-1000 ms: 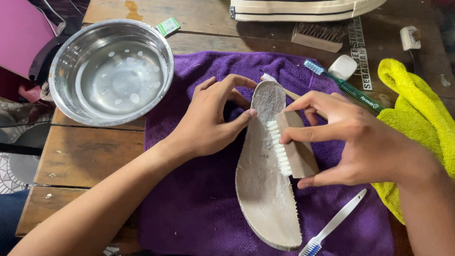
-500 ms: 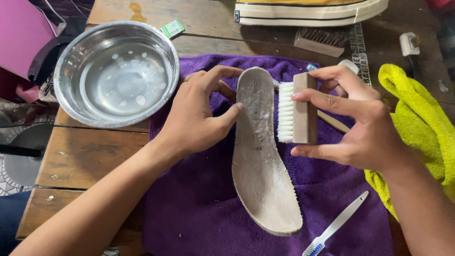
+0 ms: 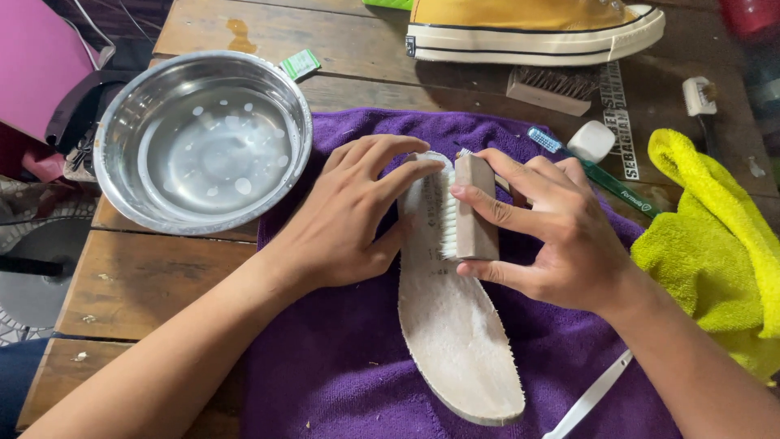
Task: The person scrubs a white shoe insole with a brush and soapy water, then wipes it with a yellow cloth. The insole is placed on a purple towel on a wooden table.
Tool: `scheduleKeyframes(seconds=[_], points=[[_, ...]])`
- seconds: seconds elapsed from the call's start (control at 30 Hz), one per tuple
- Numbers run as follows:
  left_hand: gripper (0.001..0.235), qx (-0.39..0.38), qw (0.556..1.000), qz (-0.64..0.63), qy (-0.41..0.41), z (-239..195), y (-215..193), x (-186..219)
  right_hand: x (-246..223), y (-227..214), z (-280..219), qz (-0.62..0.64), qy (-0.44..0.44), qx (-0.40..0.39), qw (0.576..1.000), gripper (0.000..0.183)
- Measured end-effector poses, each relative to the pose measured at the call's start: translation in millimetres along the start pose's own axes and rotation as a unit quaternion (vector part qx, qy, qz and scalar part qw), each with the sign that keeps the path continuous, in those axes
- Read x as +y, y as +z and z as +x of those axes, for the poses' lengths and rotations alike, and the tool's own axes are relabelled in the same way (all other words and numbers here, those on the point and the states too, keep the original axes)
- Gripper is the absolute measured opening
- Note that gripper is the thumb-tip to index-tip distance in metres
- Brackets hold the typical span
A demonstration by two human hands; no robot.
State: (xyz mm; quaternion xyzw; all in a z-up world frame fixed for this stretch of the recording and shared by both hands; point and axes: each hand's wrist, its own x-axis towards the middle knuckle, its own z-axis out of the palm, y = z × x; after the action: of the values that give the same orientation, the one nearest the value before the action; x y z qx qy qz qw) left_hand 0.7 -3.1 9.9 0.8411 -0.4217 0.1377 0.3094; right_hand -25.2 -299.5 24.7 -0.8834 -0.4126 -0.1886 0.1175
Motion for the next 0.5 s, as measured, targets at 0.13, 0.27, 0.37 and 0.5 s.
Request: scheduleKeyframes(seconds=[0.13,0.27,0.37,0.5], points=[[0.057,-0.002,1.000,-0.025,0.000,-2,9,-6,-5,-10,7,0.020,-0.012,-0.019,1.000,0.073],[0.056,-0.016,0.999,-0.020,-0.020,-3,7,-2,-8,-18,4,0.034,-0.003,-0.060,0.998,0.075],[0.053,-0.020,0.999,-0.013,-0.025,0,5,-1,-5,-23,-3,0.050,-0.011,-0.078,0.996,0.073],[0.053,-0.022,0.999,-0.002,-0.025,-2,8,-4,-13,-38,-10,0.119,-0.036,-0.122,0.985,0.067]])
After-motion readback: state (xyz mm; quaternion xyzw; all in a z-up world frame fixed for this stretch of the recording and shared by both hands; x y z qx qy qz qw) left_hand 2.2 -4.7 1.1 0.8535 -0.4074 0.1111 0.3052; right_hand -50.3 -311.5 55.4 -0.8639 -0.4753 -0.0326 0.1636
